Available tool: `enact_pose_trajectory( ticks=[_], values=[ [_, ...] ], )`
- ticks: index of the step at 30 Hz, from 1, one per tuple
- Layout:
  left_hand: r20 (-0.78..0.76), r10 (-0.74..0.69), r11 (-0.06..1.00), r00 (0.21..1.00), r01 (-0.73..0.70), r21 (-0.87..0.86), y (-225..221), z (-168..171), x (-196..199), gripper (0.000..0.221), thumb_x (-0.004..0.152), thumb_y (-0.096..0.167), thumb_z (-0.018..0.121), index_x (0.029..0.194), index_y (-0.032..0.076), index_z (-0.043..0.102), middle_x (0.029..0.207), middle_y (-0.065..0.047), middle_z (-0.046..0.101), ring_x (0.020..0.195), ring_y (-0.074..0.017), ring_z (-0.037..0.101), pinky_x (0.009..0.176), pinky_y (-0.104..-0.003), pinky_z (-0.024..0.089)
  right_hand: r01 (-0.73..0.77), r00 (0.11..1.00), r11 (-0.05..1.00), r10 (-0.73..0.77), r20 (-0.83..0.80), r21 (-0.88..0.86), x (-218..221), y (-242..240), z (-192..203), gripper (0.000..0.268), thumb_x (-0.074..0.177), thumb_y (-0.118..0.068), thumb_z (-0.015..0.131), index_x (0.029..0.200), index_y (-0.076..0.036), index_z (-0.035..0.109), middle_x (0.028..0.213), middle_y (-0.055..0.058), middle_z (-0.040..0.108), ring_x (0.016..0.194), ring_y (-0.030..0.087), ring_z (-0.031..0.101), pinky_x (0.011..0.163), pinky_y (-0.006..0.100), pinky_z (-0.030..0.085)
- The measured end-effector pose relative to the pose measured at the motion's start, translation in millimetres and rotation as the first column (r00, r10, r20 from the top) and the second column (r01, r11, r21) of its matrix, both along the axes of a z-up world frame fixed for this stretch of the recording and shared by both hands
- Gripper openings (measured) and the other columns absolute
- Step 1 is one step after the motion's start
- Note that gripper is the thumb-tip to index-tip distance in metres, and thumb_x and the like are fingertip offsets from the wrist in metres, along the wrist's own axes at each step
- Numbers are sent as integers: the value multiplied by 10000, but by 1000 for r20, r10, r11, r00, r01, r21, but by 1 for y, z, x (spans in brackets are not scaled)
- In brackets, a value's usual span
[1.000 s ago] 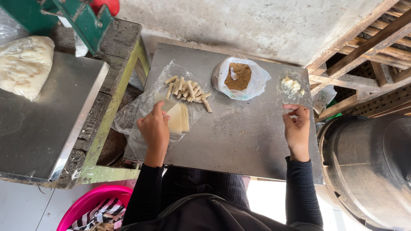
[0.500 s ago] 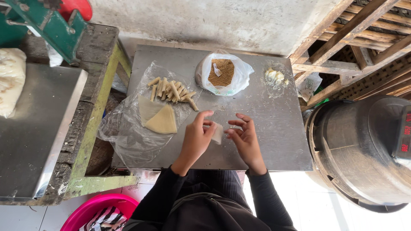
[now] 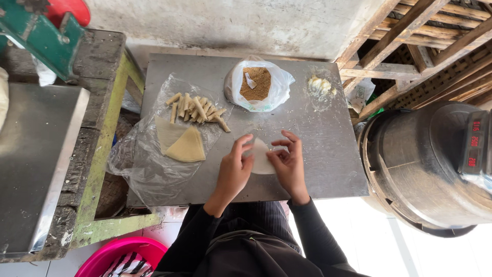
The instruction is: The person places filling on a wrapper and rolls it into a cylinder by hand, repeating this for several wrappers.
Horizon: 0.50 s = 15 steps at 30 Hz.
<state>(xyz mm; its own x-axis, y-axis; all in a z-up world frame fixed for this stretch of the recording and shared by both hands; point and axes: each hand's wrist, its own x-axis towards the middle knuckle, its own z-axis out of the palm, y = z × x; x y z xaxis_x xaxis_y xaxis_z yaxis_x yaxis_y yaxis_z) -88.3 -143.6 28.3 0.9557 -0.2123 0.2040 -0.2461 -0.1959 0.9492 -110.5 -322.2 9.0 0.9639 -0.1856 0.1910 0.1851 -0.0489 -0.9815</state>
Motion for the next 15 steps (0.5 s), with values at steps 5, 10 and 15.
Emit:
enact_pose_trajectory(
  ticks=[5,10,15],
  values=[
    [145,35,984,989,-59,166,9,-22,-1,567,879,-19,623,1418,55,461,1283,-205,700,991,-392,710,789,-432,566,5,997,903,30,75,-429,5,9,3,636,822,66,724,1401,-47,487,1233,121,601,805,114,611,668,250,520],
    [345,62,912,937,-193,361,10,-26,-6,586,837,63,721,1370,28,480,1263,-213,666,1058,-376,692,828,-447,540,-13,999,833,36,31,-553,10,2,-1,493,820,94,574,1277,-72,656,1268,150,575,1078,237,581,934,341,496],
    [273,117,897,955,-220,382,13,-27,-7,539,879,113,749,1361,36,519,1164,-189,686,990,-366,696,808,-423,552,-158,987,728,144,-77,-667,34,1,-13,576,779,129,433,1173,-130,764,1322,118,567,1268,306,461,1119,408,347]
  ],
)
